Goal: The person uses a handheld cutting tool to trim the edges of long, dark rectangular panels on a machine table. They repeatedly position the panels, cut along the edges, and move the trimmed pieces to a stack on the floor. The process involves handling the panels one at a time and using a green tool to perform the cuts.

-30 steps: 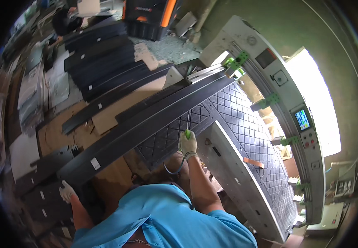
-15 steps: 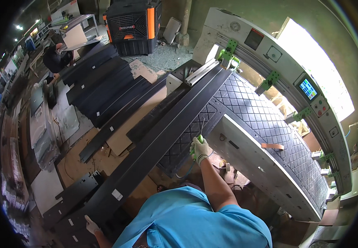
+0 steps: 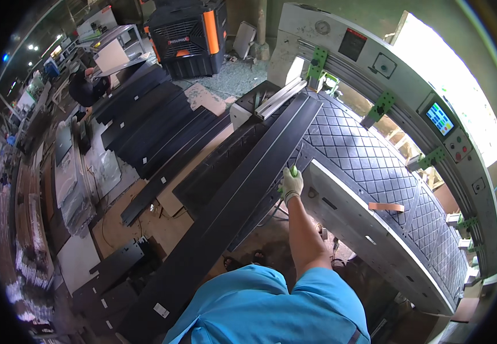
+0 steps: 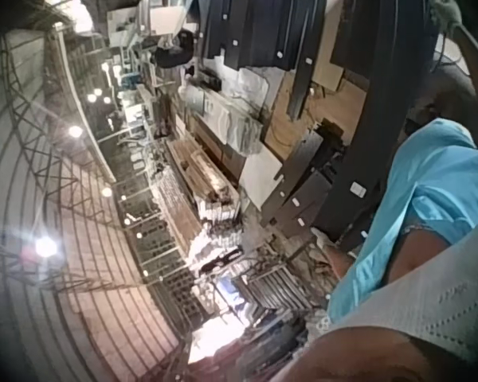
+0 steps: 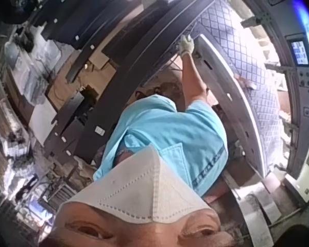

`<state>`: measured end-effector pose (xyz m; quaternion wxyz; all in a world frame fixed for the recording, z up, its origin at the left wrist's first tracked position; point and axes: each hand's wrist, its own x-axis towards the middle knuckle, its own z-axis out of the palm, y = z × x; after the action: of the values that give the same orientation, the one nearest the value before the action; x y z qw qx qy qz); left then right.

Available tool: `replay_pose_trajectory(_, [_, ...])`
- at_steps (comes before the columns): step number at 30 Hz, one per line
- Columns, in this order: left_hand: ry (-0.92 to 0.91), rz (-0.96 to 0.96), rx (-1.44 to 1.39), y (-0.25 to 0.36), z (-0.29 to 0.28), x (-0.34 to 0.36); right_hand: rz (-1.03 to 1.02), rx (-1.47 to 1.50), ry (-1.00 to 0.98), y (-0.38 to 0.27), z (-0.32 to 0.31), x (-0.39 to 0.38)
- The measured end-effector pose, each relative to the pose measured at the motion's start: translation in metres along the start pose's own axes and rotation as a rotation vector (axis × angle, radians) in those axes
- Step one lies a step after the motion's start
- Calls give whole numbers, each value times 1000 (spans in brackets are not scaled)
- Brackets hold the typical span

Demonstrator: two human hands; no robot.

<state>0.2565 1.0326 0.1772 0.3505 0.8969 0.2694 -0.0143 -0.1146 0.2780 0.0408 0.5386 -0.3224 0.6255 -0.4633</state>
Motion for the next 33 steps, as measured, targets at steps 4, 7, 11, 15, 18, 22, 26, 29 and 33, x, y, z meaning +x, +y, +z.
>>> replay_pose_trajectory(4, [1,52,19,7,-6,3,90,258,0,38,-13,-8])
replay_pose_trajectory(7, [23,99,66,8,-23,-4,-31,-106,157,50,-39,-44])
replay_pose_trajectory(11, [23,131,99,21,-20,-15,-259,-585,129,94,-148,-11])
replay_pose_trajectory(15, [30,130,111,27,-22,-28,-284,-1062,-45,75,-224,21])
replay_pose_trajectory(18, [22,137,126,36,-18,-36,-355,-1064,82,91,-255,62])
replay_pose_trajectory(22, [46,128,128,36,-26,-50,-513,-966,152,88,-238,80])
replay_pose_trajectory(26, [72,111,143,44,-28,-62,-498,-1192,148,102,-228,102])
replay_pose_trajectory(29, [96,90,155,46,-34,-70,-495,-1195,105,117,-219,120])
replay_pose_trajectory(33, [122,77,184,53,-36,-75,-463,-1150,89,143,-206,148])
